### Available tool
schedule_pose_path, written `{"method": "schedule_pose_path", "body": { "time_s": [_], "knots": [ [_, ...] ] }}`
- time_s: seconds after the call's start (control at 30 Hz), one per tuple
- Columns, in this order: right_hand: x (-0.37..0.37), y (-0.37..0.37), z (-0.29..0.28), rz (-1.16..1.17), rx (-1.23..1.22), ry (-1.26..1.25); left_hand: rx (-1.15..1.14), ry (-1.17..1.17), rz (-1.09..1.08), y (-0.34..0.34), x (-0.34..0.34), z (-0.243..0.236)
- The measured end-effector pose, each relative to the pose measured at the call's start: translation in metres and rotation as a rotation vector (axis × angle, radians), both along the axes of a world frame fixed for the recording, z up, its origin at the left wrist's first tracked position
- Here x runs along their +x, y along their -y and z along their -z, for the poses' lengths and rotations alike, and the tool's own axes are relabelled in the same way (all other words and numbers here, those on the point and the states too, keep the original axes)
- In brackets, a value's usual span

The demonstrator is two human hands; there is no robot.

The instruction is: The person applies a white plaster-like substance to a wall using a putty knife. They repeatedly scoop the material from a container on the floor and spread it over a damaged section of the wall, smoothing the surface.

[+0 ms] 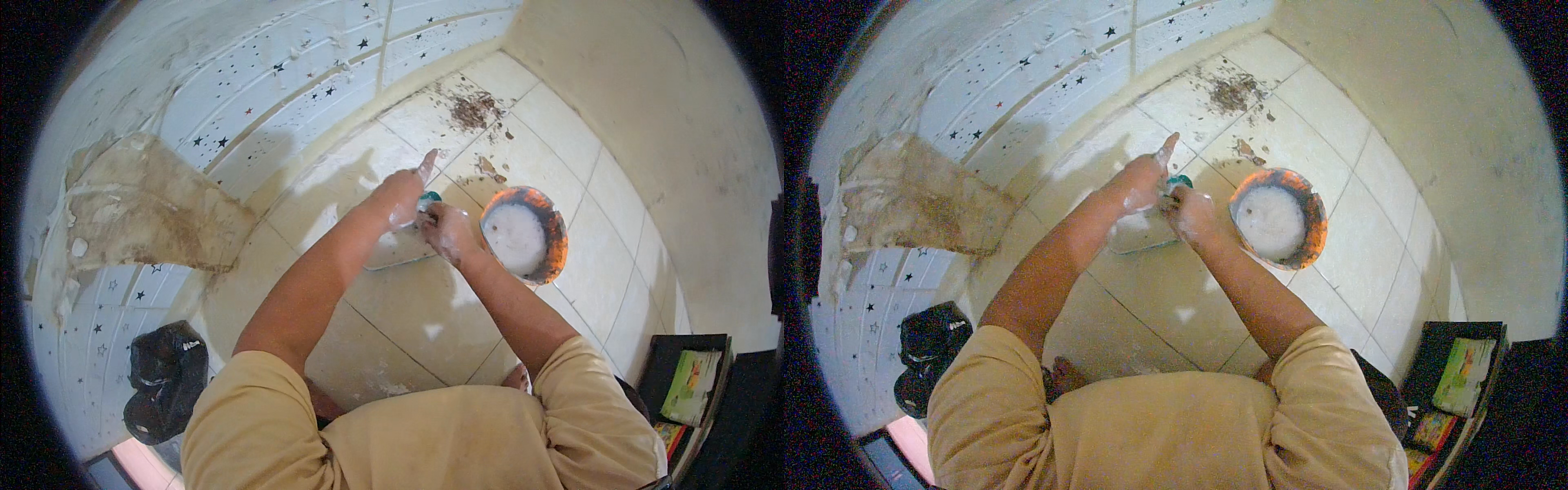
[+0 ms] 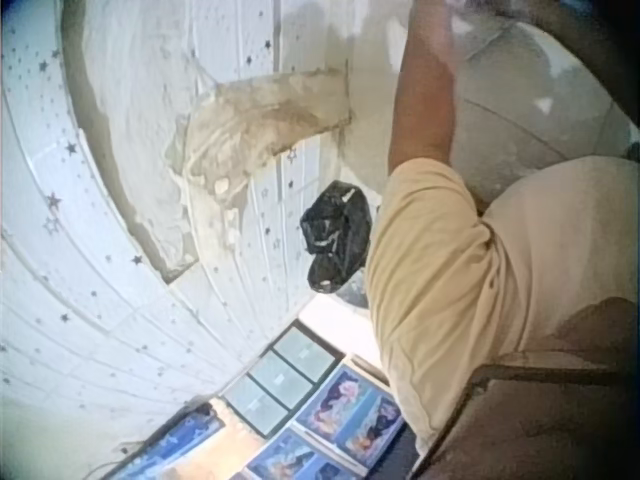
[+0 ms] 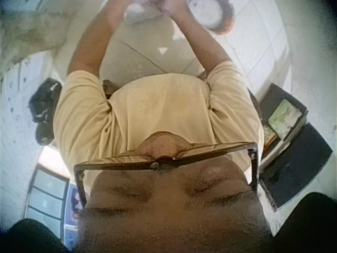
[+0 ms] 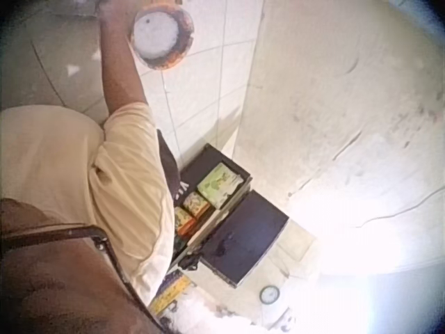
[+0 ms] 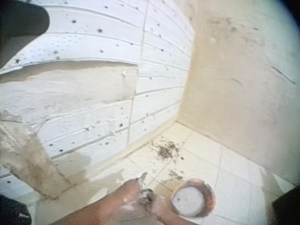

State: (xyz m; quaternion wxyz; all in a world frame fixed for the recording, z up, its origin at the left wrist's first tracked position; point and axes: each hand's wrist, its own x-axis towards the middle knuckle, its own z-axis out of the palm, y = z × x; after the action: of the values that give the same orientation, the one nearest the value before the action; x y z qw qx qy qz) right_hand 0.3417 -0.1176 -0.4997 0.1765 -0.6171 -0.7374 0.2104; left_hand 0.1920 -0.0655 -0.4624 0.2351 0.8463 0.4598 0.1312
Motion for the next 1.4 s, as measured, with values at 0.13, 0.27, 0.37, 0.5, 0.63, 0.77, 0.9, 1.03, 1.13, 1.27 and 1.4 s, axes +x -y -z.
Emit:
{"method": "schedule_pose_path", "body": {
  "time_s": [0.13,0.27,0.37,0.5,0.63,0.77,0.9,1.03,1.13,1.27,1.4],
  "knots": [
    [0.023,-0.003,0.009,0.103,-0.210,-0.263,0.156,0.168,-0.130,-0.010,-0.028,-0.001],
    [0.023,0.005,-0.010,0.215,-0.329,-0.466,0.176,0.079,-0.064,-0.010,-0.059,-0.026],
    [0.021,0.017,-0.014,0.087,0.055,0.031,-0.015,0.069,-0.092,0.002,-0.080,-0.036],
    [0.022,0.019,0.001,-0.115,-0.012,0.245,-0.026,-0.196,0.011,0.036,-0.111,-0.049],
    [0.032,0.014,0.004,-0.117,0.043,0.276,-0.158,-0.393,-0.013,0.097,-0.147,-0.111],
    [0.039,0.013,0.002,-0.066,0.152,0.148,-0.057,-0.379,-0.171,0.172,-0.209,-0.196],
    [0.046,0.005,0.015,-0.244,0.098,0.204,-0.160,-0.208,-0.697,0.265,-0.246,-0.255],
    [0.050,-0.016,0.032,-0.239,-0.048,-0.013,0.173,-0.011,-1.180,0.351,-0.310,-0.246],
    [0.087,-0.053,0.073,-0.135,-0.387,-0.405,0.452,-0.088,-1.627,0.403,-0.364,-0.215],
    [0.031,-0.022,0.005,0.139,-0.744,-1.115,0.267,-0.281,-2.109,0.456,-0.432,-0.154],
    [0.014,-0.017,-0.012,0.040,-0.867,-1.031,0.041,-0.021,-2.130,0.500,-0.503,-0.053]
  ]
}}
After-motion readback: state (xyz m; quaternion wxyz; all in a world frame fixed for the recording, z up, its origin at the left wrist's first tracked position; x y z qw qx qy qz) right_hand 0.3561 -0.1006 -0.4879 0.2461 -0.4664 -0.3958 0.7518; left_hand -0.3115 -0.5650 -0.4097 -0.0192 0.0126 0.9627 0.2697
